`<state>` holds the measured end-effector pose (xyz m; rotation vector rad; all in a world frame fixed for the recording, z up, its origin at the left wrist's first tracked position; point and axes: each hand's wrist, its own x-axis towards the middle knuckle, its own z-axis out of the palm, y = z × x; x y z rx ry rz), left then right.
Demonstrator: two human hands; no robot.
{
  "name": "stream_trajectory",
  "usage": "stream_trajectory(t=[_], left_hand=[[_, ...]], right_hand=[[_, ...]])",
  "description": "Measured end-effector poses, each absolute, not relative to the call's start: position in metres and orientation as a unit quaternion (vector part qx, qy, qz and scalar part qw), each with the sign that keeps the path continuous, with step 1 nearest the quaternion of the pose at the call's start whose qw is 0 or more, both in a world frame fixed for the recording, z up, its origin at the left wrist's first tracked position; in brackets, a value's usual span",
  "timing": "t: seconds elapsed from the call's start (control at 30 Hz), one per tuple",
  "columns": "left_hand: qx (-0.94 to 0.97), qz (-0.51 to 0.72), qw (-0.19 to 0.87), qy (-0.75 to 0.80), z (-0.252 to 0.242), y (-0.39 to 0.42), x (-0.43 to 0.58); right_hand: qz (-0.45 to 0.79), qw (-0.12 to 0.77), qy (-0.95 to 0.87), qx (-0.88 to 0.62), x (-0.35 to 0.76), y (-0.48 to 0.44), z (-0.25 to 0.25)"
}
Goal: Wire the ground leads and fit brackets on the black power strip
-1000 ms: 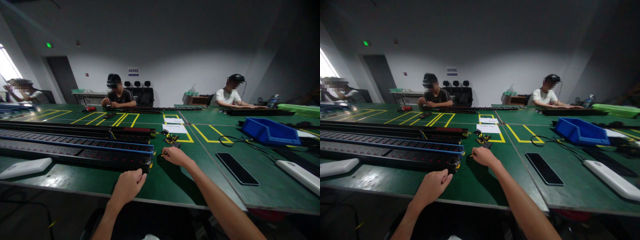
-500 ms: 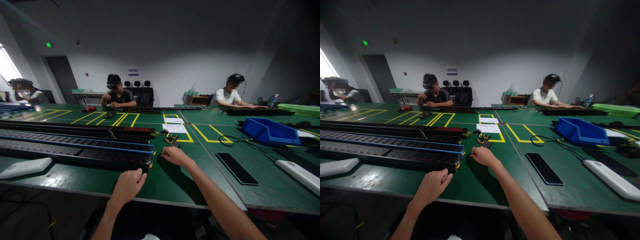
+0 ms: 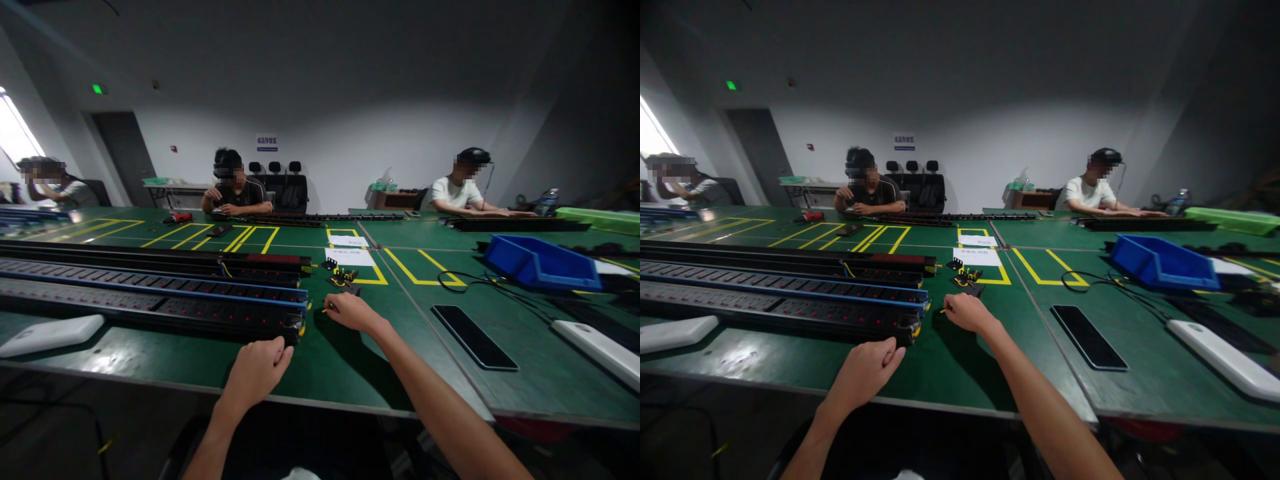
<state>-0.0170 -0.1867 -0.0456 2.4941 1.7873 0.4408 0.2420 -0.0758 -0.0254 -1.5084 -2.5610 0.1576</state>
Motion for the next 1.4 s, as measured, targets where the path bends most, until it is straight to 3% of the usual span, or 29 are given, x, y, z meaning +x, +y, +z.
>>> stream_trajectory(t=[1.4], left_hand=[[0.803,0.137,0.017,0.58,-0.047,-0.1849,-0.0169]], right_hand=[[0.045,0.076,-0.856,-0.509,0.2407,-0.0753,-0.0264]])
